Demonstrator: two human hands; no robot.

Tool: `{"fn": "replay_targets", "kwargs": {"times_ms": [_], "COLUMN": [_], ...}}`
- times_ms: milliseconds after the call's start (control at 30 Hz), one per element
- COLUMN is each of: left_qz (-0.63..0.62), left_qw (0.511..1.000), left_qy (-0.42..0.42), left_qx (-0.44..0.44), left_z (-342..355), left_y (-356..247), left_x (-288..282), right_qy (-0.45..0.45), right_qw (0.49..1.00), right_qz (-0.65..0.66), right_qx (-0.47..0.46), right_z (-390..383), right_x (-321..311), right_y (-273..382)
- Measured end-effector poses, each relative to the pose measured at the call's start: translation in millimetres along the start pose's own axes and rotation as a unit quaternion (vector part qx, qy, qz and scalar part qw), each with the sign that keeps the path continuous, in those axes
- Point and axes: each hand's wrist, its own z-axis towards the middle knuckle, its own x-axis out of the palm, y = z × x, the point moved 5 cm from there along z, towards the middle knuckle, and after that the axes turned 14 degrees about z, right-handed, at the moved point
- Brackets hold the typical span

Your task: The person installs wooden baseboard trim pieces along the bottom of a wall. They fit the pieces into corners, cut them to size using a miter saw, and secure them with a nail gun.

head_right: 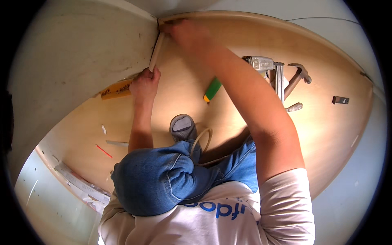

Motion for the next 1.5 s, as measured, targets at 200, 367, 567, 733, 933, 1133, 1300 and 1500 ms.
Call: {"fn": "replay_targets", "kwargs": {"times_ms": [200, 367, 567, 733, 933, 1133, 1300, 1500], "left_qz": [-0.015, 0.037, 0.067, 0.067, 0.067, 0.034, 0.039, 0.022], "left_qw": [0.999, 0.994, 0.997, 0.997, 0.998, 0.999, 0.999, 0.999], "left_qy": [0.041, 0.102, 0.02, -0.02, 0.002, 0.033, 0.024, 0.033], "left_qx": [-0.012, 0.009, 0.013, 0.029, 0.017, 0.007, 0.02, 0.022], "left_z": [1, 6, -1, -1, -1, -4, -4, -4], "left_y": [-1, -7, -6, -5, -6, -4, -4, -4], "left_x": [1, 10, 10, 13, 14, 15, 15, 12], "right_qy": [0.079, 0.012, 0.022, 0.015, 0.062, 0.025, -0.031, -0.012], "right_qw": [0.984, 0.967, 0.952, 0.948, 0.946, 0.997, 0.997, 0.997], "right_qz": [-0.145, -0.158, -0.203, -0.187, -0.217, -0.029, 0.044, 0.06], "right_qx": [-0.061, -0.197, -0.228, -0.257, -0.231, -0.073, -0.058, -0.041], "right_z": [11, 16, 20, 19, 20, 8, -1, -4], "right_x": [-20, -15, -13, -10, 1, 7, 10, 10], "right_y": [8, 0, -2, -8, -24, -25, -23, -25]}}
